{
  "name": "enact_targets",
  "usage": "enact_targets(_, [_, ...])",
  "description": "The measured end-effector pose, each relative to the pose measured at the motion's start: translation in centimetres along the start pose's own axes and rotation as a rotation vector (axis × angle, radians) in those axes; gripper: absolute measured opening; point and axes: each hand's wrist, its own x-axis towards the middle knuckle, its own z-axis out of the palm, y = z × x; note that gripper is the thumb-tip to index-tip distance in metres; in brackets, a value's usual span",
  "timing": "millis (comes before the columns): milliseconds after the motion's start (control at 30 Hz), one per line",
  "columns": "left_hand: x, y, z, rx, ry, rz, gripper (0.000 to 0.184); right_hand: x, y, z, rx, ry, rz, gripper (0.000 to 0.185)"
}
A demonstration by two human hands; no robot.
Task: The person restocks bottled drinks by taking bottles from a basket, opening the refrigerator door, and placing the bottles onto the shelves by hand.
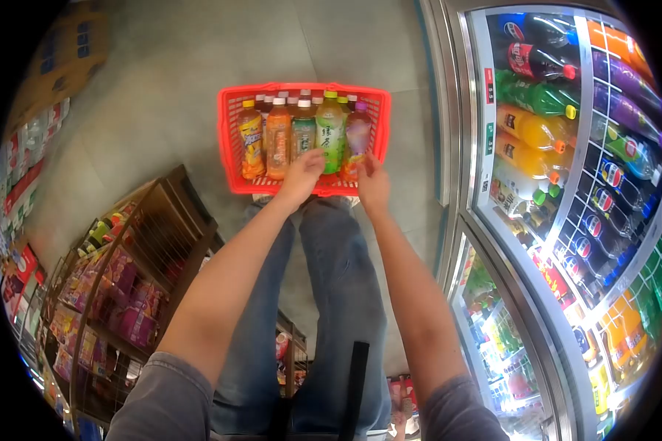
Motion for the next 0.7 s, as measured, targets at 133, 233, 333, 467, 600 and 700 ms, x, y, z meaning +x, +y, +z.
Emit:
enact_targets(133, [5.1,-3.1,3.3,0.046,-0.036,0.027,0.040,2.8,2.5,1.4,-0.253,0.005,-0.028,0.045])
enact_targets(233, [7.7,-3.9,5.5,0.133,0.000,0.009,0.047,4.5,2.7,2.1,-0.259,-0.046,-0.007,0.050])
enact_targets(333, [9.9,-4.4,6.9,0.108,0.050,-0.066,0.045,4.6,1.5,2.4,-0.257,-0.091,0.096,0.050])
enact_targets(467, [11.2,-4.6,8.0,-0.068,-0.089,-0.114,0.038,4.6,2.5,3.6,-0.142,0.028,0.196,0.050])
enact_targets(600, [11.1,-3.5,8.2,-0.084,-0.114,-0.154,0.036,3.3,1.9,3.3,-0.046,0.077,0.132,0.047])
enact_targets(700, [10.1,-3.1,8.2,-0.096,-0.071,-0.134,0.038,2.7,1.9,3.0,-0.021,0.137,0.066,0.043])
